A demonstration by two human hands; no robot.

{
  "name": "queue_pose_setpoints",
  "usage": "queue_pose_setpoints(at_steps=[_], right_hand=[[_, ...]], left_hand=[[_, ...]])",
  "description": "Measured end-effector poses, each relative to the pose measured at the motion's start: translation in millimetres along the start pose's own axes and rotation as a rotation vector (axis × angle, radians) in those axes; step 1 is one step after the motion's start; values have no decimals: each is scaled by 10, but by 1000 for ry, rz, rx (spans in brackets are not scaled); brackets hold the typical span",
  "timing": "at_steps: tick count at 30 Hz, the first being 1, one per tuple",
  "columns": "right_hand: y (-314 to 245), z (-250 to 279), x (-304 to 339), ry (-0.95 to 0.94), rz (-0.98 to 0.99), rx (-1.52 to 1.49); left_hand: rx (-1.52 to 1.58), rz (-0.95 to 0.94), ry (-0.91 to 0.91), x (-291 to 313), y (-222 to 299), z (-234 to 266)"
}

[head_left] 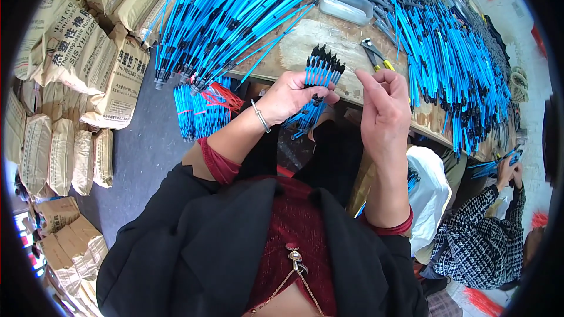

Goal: The person assembles and trims plastic shuttlecocks by hand at a production station, joining blue plastic feathers to shuttlecock bases and using pliers to trim shuttlecock parts.

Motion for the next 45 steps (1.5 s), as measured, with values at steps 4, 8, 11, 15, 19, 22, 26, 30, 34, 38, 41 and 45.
queue_pose_setpoints(at_steps=[4,8,11,15,19,22,26,30,34,38,41,45], right_hand=[[-3,-19,-32,-10,5,20],[2,-79,-33,-13,27,48],[5,-91,-28,-7,42,76],[18,-95,-7,15,47,100],[38,-95,1,28,40,102],[53,-102,-9,31,43,105],[73,-141,11,39,62,126],[120,-168,22,108,-48,63],[193,-128,34,125,-38,-77],[180,-102,28,62,60,55],[150,-120,28,27,64,91],[110,-113,33,49,64,103]], left_hand=[[-39,32,-1,-11,-3,25],[-35,22,-35,-27,-20,29],[-79,-42,-20,-38,-19,22],[-88,-23,0,-29,-1,23],[-40,22,-8,-54,-9,14],[-99,-18,-21,-81,-14,2],[-136,-4,-16,-63,8,-10],[-96,-36,-41,-69,-14,13],[-66,-48,-61,-75,-7,15],[-73,-32,-63,-62,-11,23],[-79,-18,-58,-53,-17,27],[-90,-3,-51,-33,-17,23]])
Point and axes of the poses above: each hand's wrist, its own x-axis away from the middle knuckle, its own z-axis out of the back of the hand, y = z × x, the point moved 2 cm from there along -x, towards the middle knuckle, and after that the axes turned 5 degrees about z, right-handed, at the moved point
